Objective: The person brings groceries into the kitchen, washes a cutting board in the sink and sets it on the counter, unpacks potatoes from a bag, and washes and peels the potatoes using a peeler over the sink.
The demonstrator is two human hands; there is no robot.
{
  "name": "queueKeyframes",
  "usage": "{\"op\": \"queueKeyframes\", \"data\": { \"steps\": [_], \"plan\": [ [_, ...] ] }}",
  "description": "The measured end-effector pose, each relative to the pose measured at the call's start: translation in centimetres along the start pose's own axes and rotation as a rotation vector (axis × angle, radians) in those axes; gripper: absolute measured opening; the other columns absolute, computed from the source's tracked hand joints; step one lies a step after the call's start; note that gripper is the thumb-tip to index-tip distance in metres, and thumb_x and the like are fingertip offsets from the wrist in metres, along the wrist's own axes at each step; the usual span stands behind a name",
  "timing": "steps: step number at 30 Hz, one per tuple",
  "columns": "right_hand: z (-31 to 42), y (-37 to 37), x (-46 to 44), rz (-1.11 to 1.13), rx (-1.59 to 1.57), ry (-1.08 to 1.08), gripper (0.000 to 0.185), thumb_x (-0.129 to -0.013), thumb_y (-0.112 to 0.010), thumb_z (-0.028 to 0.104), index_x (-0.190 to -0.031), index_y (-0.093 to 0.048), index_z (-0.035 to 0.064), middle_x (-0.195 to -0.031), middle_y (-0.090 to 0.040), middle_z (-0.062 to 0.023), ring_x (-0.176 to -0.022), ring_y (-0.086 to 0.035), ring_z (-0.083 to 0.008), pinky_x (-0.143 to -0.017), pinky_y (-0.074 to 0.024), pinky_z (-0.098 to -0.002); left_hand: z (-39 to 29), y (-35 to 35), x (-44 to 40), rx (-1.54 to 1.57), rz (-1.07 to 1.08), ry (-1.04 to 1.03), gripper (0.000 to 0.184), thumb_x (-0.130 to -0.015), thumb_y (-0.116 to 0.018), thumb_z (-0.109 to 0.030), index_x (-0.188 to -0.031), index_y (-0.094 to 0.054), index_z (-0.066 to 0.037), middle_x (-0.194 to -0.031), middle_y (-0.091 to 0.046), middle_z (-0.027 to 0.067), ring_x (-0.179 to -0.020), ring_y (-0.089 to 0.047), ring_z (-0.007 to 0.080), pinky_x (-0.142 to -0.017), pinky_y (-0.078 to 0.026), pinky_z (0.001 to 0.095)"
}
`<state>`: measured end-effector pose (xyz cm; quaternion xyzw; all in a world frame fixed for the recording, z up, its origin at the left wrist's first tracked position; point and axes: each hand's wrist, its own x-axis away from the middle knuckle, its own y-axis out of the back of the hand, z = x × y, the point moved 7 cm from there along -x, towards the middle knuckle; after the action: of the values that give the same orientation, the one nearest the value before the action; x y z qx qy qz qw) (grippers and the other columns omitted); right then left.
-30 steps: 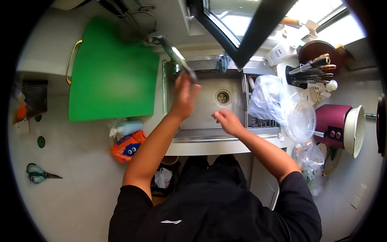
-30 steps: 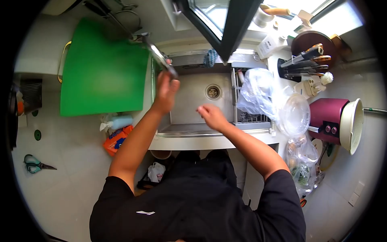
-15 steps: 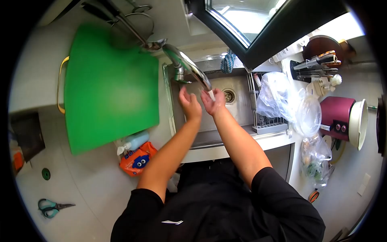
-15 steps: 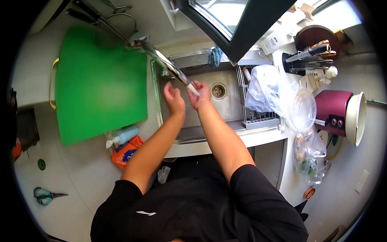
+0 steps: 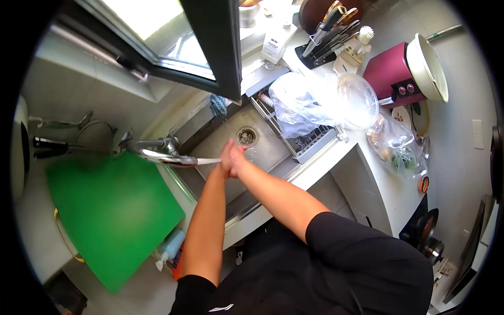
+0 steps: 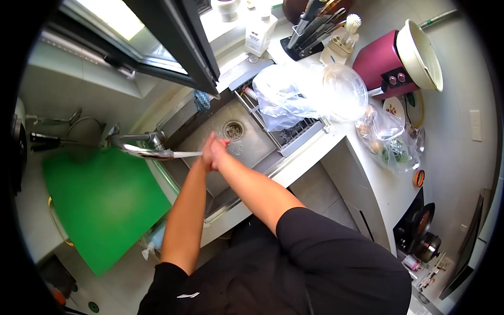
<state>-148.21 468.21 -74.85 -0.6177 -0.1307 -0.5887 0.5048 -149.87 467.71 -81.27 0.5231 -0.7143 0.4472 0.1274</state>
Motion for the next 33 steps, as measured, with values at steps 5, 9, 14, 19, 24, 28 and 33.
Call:
{"op": "queueKeyframes", "data": {
  "steps": [5,9,14,19,24,28,33],
  "plan": [
    [-0.3,1.4,-7.2,0.007,0.651,0.52,0.041,-0.101,-0.054,0.048,-0.129,-0.057,0.0178,-0.126,-0.062,-0.0095,-0.114,-0.062,-0.0261,-0.093,-0.052,-0.0443,-1.2,2.6,4.1,0.599,-0.495,-0.279,0.044,-0.102,-0.051,-0.055,-0.116,-0.066,-0.016,-0.119,-0.07,0.0081,-0.109,-0.067,0.0242,-0.09,-0.056,0.0453],
    [1.8,-2.3,-2.4,0.249,0.999,0.551,0.041,-0.101,-0.055,0.05,-0.126,-0.058,0.0174,-0.122,-0.064,-0.0077,-0.111,-0.064,-0.0249,-0.09,-0.0528,-0.0443,-4.0,-0.8,8.5,0.884,-0.898,-0.33,0.032,-0.1,-0.059,-0.048,-0.111,-0.065,-0.019,-0.114,-0.069,0.005,-0.107,-0.068,0.0257,-0.09,-0.056,0.0477],
    [2.4,-2.0,-1.4,0.143,1.104,0.669,0.042,-0.101,-0.056,0.053,-0.122,-0.06,0.0169,-0.118,-0.065,-0.0055,-0.106,-0.066,-0.0234,-0.086,-0.054,-0.0444,-5.3,-0.8,6.0,0.74,-0.499,-0.122,0.02,-0.099,-0.061,-0.036,-0.099,-0.063,-0.016,-0.096,-0.068,0.0052,-0.092,-0.069,0.0271,-0.082,-0.056,0.0457],
    [0.0,0.5,-2.7,0.055,0.36,0.292,0.043,-0.101,-0.056,0.056,-0.118,-0.061,0.0164,-0.113,-0.067,-0.0033,-0.102,-0.068,-0.0219,-0.082,-0.0551,-0.0445,-6.7,2.4,2.7,0.177,-0.652,-0.467,0.03,-0.096,-0.054,-0.022,-0.075,-0.062,-0.003,-0.081,-0.067,0.0071,-0.078,-0.065,0.0199,-0.079,-0.053,0.0362],
    [-1.4,-2.2,2.3,0.289,-0.247,-0.159,0.054,-0.097,-0.056,0.068,-0.111,-0.067,0.0166,-0.106,-0.069,-0.0058,-0.1,-0.065,-0.0243,-0.092,-0.0511,-0.0407,-6.4,-1.0,3.1,0.006,-0.462,-0.38,0.04,-0.1,-0.05,-0.031,-0.081,-0.065,0.001,-0.094,-0.072,0.0126,-0.084,-0.065,0.0217,-0.085,-0.052,0.0369],
    [0.1,-1.2,3.7,-0.022,-0.215,-0.022,0.043,-0.101,-0.055,0.05,-0.125,-0.056,0.0144,-0.097,-0.071,-0.0081,-0.099,-0.064,-0.025,-0.09,-0.0511,-0.0446,-3.1,-1.5,3.1,-0.005,0.035,-0.179,0.058,-0.104,-0.041,-0.051,-0.101,-0.068,0.0,-0.11,-0.071,0.0133,-0.109,-0.063,0.0244,-0.102,-0.047,0.0444],
    [0.2,1.3,-4.4,0.007,0.36,0.627,0.026,-0.098,-0.061,0.031,-0.114,-0.068,0.0115,-0.095,-0.072,-0.0104,-0.094,-0.069,-0.0262,-0.084,-0.0554,-0.0417,-3.6,0.2,5.2,0.298,-0.391,-0.361,0.041,-0.104,-0.049,-0.044,-0.11,-0.066,-0.007,-0.111,-0.07,0.0112,-0.108,-0.066,0.0247,-0.093,-0.054,0.0408]
  ]
}}
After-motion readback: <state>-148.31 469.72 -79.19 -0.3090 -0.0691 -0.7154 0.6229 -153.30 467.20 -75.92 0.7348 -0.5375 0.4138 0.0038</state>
